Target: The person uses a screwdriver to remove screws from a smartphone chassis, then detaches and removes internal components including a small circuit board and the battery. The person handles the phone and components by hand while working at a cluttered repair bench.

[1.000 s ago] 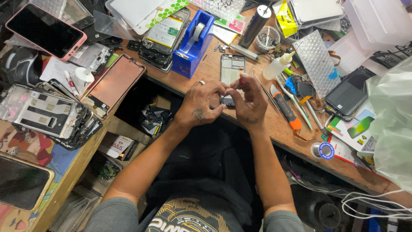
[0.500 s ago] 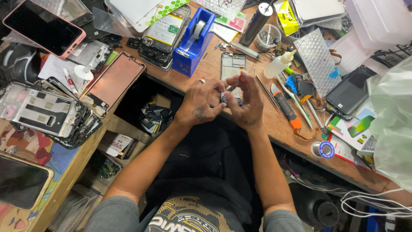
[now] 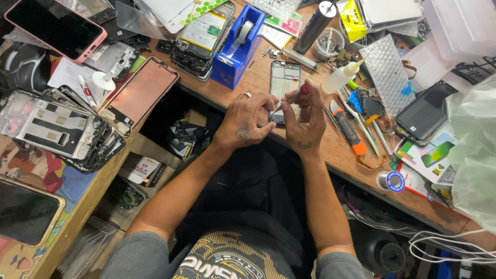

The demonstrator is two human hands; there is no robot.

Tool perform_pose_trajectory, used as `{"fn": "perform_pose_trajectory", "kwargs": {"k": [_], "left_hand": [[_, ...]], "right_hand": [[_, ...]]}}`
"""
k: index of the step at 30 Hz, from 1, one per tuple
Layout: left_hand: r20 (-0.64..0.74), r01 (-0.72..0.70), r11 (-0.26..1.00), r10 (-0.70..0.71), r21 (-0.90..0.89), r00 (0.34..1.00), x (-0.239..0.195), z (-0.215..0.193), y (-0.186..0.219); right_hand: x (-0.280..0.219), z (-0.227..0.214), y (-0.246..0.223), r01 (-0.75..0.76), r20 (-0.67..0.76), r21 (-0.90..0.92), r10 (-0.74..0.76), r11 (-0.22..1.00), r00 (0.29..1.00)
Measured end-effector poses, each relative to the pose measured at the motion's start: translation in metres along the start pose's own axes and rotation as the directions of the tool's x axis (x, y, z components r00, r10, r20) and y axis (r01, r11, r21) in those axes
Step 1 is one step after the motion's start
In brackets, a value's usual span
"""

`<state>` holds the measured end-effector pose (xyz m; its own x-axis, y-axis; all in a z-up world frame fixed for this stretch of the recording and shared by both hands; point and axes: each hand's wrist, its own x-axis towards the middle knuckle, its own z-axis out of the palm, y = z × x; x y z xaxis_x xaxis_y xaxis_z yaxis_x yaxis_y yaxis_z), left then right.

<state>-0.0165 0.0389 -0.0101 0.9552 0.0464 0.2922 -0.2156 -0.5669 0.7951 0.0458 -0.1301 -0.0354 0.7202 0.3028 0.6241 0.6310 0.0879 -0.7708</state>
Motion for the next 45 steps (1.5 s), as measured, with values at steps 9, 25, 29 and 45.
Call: {"fn": "perform_pose_trajectory", "kwargs": {"k": [9, 25, 29, 45], "left_hand": [[-0.041, -0.038, 0.999, 0.037, -0.028, 0.998, -0.001, -0.001, 0.002], [-0.288, -0.092, 0.987, 0.05, -0.134, 0.956, 0.032, 0.014, 0.017], [-0.362, -0.175, 0.983, 0.146, -0.048, 0.921, 0.087, 0.047, 0.029], [-0.393, 0.125, 0.962, -0.021, 0.242, 0.919, 0.181, 0.139, 0.005]], "right_hand": [[-0.003, 0.001, 0.001, 0.014, -0.084, 0.055, -0.01, 0.998, 0.996], [-0.024, -0.038, -0.016, 0.005, -0.357, 0.066, 0.019, 0.998, 0.934], [-0.034, -0.037, -0.02, -0.058, -0.456, 0.117, 0.105, 0.991, 0.884], [-0.039, -0.042, -0.019, -0.06, -0.352, 0.127, 0.102, 0.99, 0.931]]}}
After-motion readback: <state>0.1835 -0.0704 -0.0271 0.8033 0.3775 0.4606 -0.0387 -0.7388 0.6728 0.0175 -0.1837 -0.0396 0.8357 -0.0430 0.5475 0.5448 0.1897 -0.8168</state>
